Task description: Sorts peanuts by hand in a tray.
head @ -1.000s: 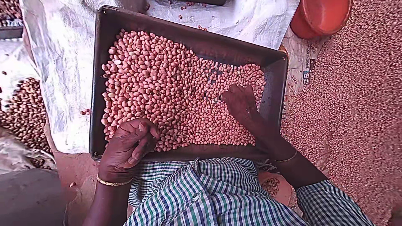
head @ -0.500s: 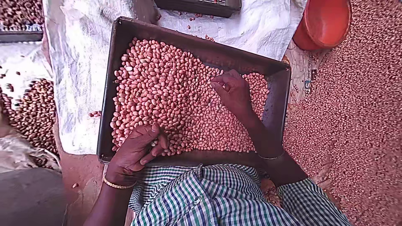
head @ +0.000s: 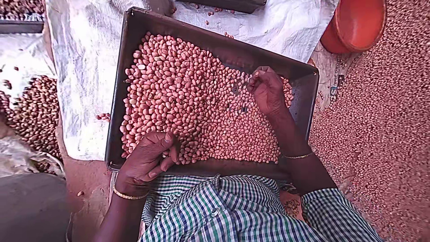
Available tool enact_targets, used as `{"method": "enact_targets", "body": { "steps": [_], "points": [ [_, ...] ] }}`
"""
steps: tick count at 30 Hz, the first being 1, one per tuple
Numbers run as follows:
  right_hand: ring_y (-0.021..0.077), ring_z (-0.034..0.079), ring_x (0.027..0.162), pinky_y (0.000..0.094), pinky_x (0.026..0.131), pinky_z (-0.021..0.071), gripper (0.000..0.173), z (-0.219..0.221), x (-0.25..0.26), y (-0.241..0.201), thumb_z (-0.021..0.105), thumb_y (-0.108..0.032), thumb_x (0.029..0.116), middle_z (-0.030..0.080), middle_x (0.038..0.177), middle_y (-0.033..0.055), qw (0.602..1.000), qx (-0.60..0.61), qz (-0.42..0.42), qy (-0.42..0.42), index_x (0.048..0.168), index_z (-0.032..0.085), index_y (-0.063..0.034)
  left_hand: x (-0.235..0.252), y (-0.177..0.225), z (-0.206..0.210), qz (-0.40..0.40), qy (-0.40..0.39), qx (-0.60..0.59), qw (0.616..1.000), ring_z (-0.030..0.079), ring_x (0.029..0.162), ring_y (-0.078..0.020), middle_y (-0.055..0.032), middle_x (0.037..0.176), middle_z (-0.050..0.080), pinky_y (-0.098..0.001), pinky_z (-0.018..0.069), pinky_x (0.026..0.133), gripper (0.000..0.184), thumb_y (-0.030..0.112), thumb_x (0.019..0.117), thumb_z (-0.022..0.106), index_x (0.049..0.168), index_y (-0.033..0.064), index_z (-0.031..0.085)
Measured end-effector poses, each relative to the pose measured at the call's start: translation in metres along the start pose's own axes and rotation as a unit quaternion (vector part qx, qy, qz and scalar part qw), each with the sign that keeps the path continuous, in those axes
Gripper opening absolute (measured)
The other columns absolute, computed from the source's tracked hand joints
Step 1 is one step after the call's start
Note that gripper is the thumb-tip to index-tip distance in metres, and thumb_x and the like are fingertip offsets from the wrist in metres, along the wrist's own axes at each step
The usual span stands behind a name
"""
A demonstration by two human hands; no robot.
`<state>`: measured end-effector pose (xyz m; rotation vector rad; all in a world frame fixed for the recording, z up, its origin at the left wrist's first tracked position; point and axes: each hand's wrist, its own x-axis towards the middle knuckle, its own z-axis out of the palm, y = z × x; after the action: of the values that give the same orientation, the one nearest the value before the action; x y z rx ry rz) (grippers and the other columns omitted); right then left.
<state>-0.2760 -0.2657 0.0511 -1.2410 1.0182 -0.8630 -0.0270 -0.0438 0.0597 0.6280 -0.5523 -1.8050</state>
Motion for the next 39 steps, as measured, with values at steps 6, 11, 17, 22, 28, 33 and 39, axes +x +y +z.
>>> {"method": "enact_targets", "body": {
  "steps": [6,11,17,22,28,33,39],
  "points": [
    [0.0114,0.043,0.064,0.0233,0.059,0.0385,0.012,0.016,-0.052,-0.032,0.062,-0.004,0.0992,0.051,0.085,0.0059,0.932,-0.353,-0.010,-0.082,0.110,0.066,-0.0033,0.001,0.002,0.003,-0.010,0.010,0.008,1.000,0.049,0.043,0.0081,0.0112,0.055,0.059,-0.0072,0.0385,0.040,0.041,0.038,0.1032,0.056,0.076,0.0145,0.076],
    [0.0435,0.068,0.095,0.0534,0.081,0.0538,0.021,0.040,-0.027,-0.012,0.058,-0.006,0.1009,0.064,0.111,0.0297,0.793,-0.595,-0.042,-0.122,0.112,0.070,0.0073,0.001,0.002,0.004,0.002,0.016,0.015,1.000,0.052,0.044,0.0084,0.0115,0.058,0.063,-0.0067,0.0408,0.042,0.038,0.038,0.1025,0.057,0.076,0.0173,0.076],
    [-0.0007,0.039,0.051,0.0145,0.050,0.0351,0.010,0.012,-0.020,0.005,0.059,0.002,0.0923,0.049,0.063,-0.0072,0.978,-0.206,-0.042,-0.020,0.087,0.065,-0.0045,0.000,0.000,0.001,0.009,0.007,0.007,1.000,0.051,0.043,0.0084,0.0112,0.056,0.062,-0.0067,0.0402,0.041,0.040,0.038,0.1031,0.056,0.076,0.0154,0.076],
    [-0.0024,0.034,0.047,0.0108,0.045,0.0304,0.017,0.009,-0.046,-0.002,0.048,-0.005,0.1022,0.045,0.064,-0.0083,0.998,0.022,0.014,-0.066,0.092,0.059,-0.0109,0.001,0.001,0.001,0.005,0.004,-0.001,1.000,0.050,0.043,0.0077,0.0107,0.055,0.061,-0.0076,0.0402,0.040,0.040,0.038,0.1026,0.057,0.075,0.0148,0.075],
    [-0.0024,0.042,0.060,0.0098,0.052,0.0353,0.019,0.076,-0.092,-0.041,0.073,-0.010,0.0919,0.054,0.079,-0.0010,0.949,-0.171,-0.087,-0.251,0.106,0.072,0.0022,0.004,0.001,0.005,-0.055,0.027,0.019,0.998,0.053,0.045,0.0061,0.0048,0.066,0.068,-0.0080,0.0440,0.043,0.050,0.044,0.1083,0.042,0.102,0.0100,0.077],
    [0.0078,0.047,0.071,0.0209,0.064,0.0392,0.018,0.051,-0.048,-0.015,0.061,-0.008,0.0991,0.057,0.096,0.0087,0.931,-0.353,-0.056,-0.080,0.113,0.069,0.0007,0.003,0.003,0.006,-0.061,0.034,0.019,0.997,0.046,0.041,0.0079,0.0098,0.055,0.058,-0.0069,0.0385,0.039,0.046,0.034,0.1078,0.048,0.074,0.0136,0.072],
    [0.0112,0.049,0.070,0.0248,0.067,0.0416,0.019,0.049,-0.031,0.011,0.069,-0.008,0.0935,0.062,0.089,0.0120,0.911,-0.389,-0.109,-0.087,0.107,0.073,0.0049,0.002,0.002,0.005,-0.012,0.007,0.010,1.000,0.055,0.044,0.0073,0.0084,0.058,0.066,-0.0071,0.0446,0.043,0.041,0.037,0.1045,0.054,0.079,0.0143,0.076]
  ]
}}
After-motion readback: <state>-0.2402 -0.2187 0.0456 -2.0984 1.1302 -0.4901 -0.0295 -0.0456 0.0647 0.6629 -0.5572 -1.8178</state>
